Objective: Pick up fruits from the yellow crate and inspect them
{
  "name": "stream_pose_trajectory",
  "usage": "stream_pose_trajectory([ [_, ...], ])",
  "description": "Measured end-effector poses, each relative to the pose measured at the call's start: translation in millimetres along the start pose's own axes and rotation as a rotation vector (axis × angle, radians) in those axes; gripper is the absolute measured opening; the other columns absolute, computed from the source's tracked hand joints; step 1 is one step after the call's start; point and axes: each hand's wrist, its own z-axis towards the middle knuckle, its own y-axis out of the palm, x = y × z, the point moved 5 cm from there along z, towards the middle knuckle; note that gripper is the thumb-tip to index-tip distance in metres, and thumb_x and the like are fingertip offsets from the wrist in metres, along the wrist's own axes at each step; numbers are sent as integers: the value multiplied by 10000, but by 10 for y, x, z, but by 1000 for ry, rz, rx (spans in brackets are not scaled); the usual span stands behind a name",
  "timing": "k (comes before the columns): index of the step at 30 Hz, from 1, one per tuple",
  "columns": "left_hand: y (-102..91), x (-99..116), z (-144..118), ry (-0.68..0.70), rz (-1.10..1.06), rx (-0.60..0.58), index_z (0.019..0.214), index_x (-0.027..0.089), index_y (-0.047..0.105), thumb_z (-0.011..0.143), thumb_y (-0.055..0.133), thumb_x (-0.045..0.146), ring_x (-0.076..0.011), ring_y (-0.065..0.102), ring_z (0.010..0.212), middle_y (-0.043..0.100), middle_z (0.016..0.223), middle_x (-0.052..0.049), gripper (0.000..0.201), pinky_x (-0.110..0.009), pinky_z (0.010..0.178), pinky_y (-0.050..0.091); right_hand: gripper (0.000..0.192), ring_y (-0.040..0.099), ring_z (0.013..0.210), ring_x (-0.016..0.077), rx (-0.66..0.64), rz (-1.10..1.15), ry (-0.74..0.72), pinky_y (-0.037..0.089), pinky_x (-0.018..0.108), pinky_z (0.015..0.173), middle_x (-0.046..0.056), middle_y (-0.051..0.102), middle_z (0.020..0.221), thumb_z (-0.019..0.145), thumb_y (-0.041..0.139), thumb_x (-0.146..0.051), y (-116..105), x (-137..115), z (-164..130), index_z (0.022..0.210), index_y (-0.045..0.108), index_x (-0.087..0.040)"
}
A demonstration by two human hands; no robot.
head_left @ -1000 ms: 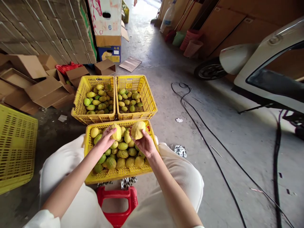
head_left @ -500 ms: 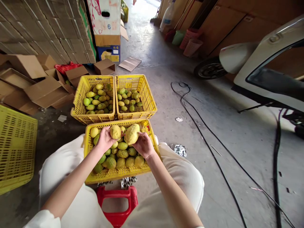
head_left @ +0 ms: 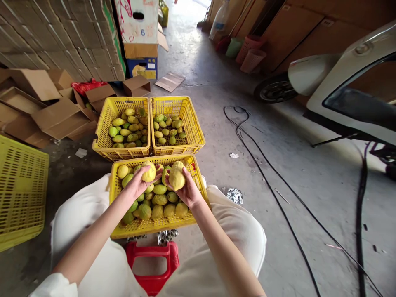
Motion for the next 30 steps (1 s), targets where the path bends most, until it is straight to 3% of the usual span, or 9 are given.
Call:
stream_pose_trajectory([
  [4,-6,24,8,-2,-36,42,959,117,695,1001,544,240,-199,716,702,723,819,-93,200,-375,788,673,352,723,1217,341,-47,54,-13,659,495,946,104,812,1060,793,747,-396,40,-40,4,1077,691,-196],
  [8,43,80,-3,36,-165,26,1145,125,671,1037,374,252,-266,755,907,745,931,-123,340,-450,814,674,347,718,1227,315,-34,61,-36,661,450,953,75,814,1049,784,780,-335,21,-74,30,1096,681,-221],
  [10,69,116,-14,65,-213,20,1153,145,655,1046,390,218,-243,753,937,748,971,-111,295,-389,801,674,362,742,1165,291,-6,70,-55,657,435,969,53,812,1015,786,819,-352,-14,-80,35,1097,680,-230],
  [14,47,179,-33,81,-247,104,1004,166,640,1077,472,275,-160,714,798,722,872,-55,213,-227,702,645,365,770,1025,266,1,56,-71,652,446,984,42,800,961,765,868,-372,-59,-63,25,1048,694,-221],
  [17,10,211,-38,100,-261,160,934,180,622,1057,520,226,-134,697,763,692,831,-23,166,-196,696,634,342,778,931,235,14,-17,-78,663,414,951,64,804,1022,779,857,-346,-76,-44,42,1040,701,-189],
  [20,-13,192,-31,99,-271,179,908,188,610,1013,531,130,-153,722,822,702,882,-41,143,-223,730,645,267,784,886,223,87,-33,-32,678,385,897,51,809,976,822,796,-348,-119,-5,81,1008,693,-187],
  [23,-16,151,-21,76,-289,152,969,173,629,987,542,162,-176,729,850,709,923,-76,89,-246,739,646,227,783,1004,270,88,8,24,681,427,890,45,804,917,838,726,-345,-123,31,109,1008,680,-202],
  [26,-17,146,-17,80,-318,120,1087,159,647,991,460,249,-248,742,959,720,956,-108,228,-346,790,661,225,761,1098,298,39,-10,12,675,454,908,53,803,937,805,742,-305,-90,20,113,996,668,-212],
  [30,24,169,-19,92,-279,41,1181,171,654,959,400,189,-297,726,1102,740,992,-118,338,-458,900,646,281,753,1102,278,38,-54,-52,663,413,939,43,800,953,770,815,-296,-83,-24,90,995,666,-220],
])
